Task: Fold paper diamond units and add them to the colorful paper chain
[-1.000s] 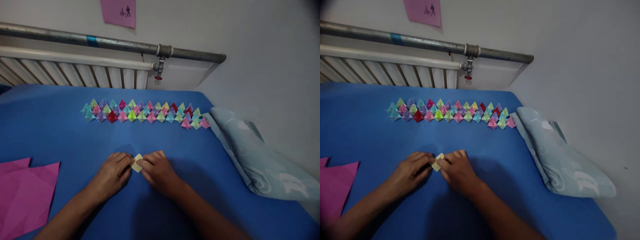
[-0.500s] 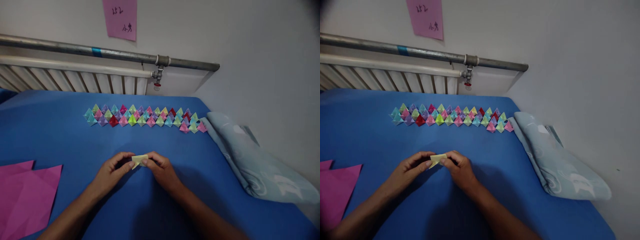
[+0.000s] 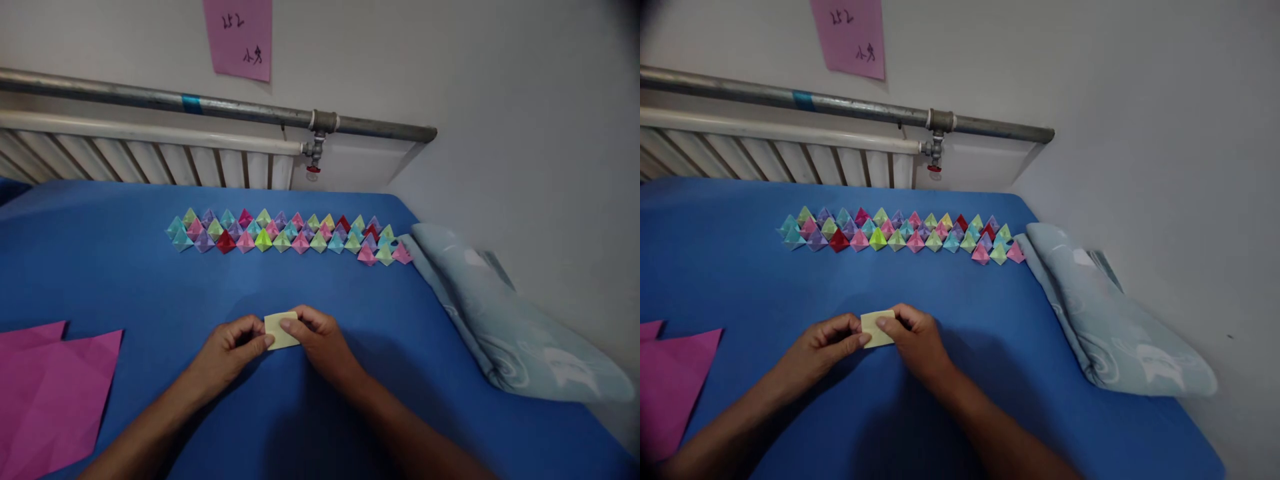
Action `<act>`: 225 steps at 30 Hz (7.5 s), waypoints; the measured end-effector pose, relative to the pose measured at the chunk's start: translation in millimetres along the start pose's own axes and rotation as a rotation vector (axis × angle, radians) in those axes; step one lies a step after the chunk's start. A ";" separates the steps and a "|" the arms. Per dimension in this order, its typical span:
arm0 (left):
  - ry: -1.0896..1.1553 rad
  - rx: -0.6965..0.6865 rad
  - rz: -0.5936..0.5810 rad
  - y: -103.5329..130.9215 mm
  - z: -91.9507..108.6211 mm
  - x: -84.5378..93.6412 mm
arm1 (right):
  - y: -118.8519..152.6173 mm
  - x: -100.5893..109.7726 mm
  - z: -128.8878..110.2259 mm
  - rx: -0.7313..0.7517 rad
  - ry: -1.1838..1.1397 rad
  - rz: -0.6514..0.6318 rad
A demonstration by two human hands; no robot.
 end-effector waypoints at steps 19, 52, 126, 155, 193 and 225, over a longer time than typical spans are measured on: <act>0.006 0.055 -0.080 2.4 1.4 -1.0 | 0.3 -4.8 4.1 0.023 -0.007 0.019; -0.207 -0.244 0.264 -17.2 -22.9 5.6 | -30.1 17.0 3.9 0.989 0.749 0.323; -0.794 -0.607 0.146 -18.4 -26.0 4.2 | -5.0 10.6 17.2 0.476 0.902 0.095; -0.759 -0.639 0.174 -20.8 -29.4 3.2 | -7.1 6.8 12.4 0.365 0.821 0.095; -0.825 -0.615 0.225 -21.2 -24.2 -3.8 | -7.1 5.7 12.7 0.387 0.833 0.101; -1.003 -0.728 0.037 -21.7 -16.1 -4.6 | -5.7 16.5 10.4 0.329 0.831 0.123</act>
Point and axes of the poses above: each hand's wrist, its own y-axis away from the middle knuckle, its own x-axis out of the back of the hand, z = x × y, the point moved 1 cm from there along -y, towards the middle knuckle, and after that the axes turned 5 degrees about z, right-handed, at the moved point
